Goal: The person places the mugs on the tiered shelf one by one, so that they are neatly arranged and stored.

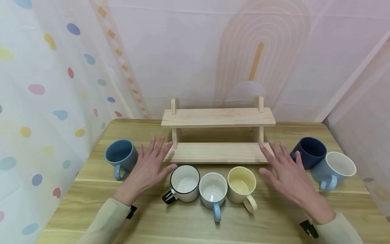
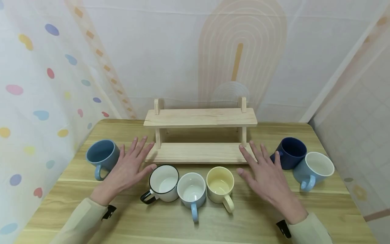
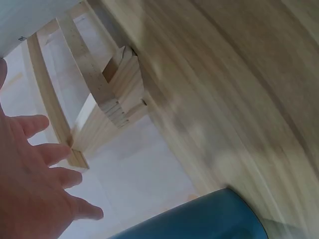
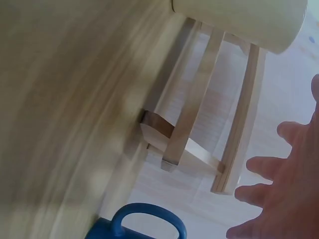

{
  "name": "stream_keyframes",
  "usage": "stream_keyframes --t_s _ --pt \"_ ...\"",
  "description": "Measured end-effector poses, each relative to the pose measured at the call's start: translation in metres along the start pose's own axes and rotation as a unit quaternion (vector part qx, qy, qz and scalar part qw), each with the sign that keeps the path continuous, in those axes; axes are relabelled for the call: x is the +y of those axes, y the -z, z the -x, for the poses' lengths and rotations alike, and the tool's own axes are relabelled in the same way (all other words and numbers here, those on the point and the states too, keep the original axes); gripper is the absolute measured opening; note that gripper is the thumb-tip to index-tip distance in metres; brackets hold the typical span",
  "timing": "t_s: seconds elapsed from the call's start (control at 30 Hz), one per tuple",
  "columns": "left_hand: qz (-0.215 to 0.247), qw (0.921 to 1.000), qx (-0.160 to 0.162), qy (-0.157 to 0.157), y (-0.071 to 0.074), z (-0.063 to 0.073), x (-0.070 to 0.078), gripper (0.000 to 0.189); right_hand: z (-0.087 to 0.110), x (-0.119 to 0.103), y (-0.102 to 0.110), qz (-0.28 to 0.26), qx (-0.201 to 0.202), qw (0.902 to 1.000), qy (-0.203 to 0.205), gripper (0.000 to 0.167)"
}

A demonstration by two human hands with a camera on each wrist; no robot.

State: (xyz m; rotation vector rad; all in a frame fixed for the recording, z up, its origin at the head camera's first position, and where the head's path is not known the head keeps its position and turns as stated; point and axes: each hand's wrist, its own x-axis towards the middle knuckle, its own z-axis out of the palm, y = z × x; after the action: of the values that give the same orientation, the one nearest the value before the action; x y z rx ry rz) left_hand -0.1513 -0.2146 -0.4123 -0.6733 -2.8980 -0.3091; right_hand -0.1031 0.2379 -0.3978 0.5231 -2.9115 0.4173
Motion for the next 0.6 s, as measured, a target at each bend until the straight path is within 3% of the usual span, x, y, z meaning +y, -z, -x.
stream_keyframes --t_s 0.27,0.43,0.6 --pt "0.012 0.9997 -0.018 -0.008 -0.006 -0.004 -0.007 0.078 0.016 -0.002 -0.005 -0.040 -0.003 0.9990 0.022 0.068" --pt "0.004 0.9995 -0.028 -0.014 -0.010 -0.006 -0.010 0.078 0.027 -0.009 -0.006 -0.110 -0.006 0.9936 0.027 0.065" --pt "-0.006 0.9988 -0.046 -0.018 -0.014 -0.006 -0.014 0.077 0.038 -0.012 -0.010 -0.187 -0.006 0.9819 0.033 0.058"
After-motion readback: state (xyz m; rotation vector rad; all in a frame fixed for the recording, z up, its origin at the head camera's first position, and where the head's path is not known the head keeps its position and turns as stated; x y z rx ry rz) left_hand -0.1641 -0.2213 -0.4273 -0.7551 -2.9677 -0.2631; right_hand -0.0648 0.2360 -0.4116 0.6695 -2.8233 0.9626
